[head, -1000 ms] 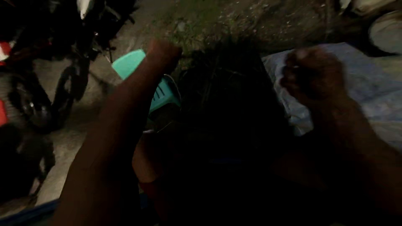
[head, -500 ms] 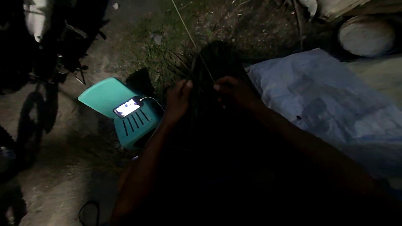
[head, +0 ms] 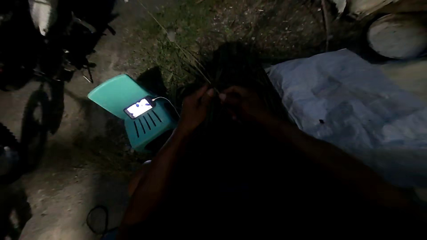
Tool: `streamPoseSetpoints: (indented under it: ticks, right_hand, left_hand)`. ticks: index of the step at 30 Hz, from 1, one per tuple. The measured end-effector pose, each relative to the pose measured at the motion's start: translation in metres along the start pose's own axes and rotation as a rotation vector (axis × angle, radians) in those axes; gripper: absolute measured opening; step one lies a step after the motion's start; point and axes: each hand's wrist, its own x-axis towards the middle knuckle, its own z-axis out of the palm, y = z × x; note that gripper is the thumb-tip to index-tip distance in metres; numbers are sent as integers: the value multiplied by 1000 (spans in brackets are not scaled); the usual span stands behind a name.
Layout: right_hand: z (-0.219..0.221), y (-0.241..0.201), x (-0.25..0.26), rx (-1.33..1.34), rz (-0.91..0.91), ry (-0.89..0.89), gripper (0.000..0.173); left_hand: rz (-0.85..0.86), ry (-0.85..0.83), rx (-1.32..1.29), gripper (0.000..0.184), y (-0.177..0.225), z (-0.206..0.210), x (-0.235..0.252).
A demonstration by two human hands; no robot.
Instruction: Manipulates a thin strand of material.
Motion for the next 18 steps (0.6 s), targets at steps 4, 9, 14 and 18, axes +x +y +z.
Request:
streamPoseSetpoints:
  ticks: [4, 9, 14, 18]
  right_hand:
    - [3, -2, -14, 3, -26, -39, 22]
    - [5, 0, -27, -28, -75, -68, 23]
    - [6, -6, -46, -125, -75, -81, 20]
    - [2, -2, -58, -195, -78, -106, 23]
  left_hand:
    - [-40, 91, -52, 41, 0, -11, -7]
    - [-77, 145, -270, 40, -6, -17, -6]
    - [-75, 286, -441, 30, -9, -30, -1]
    - [-141, 328, -572, 28, -8, -44, 0]
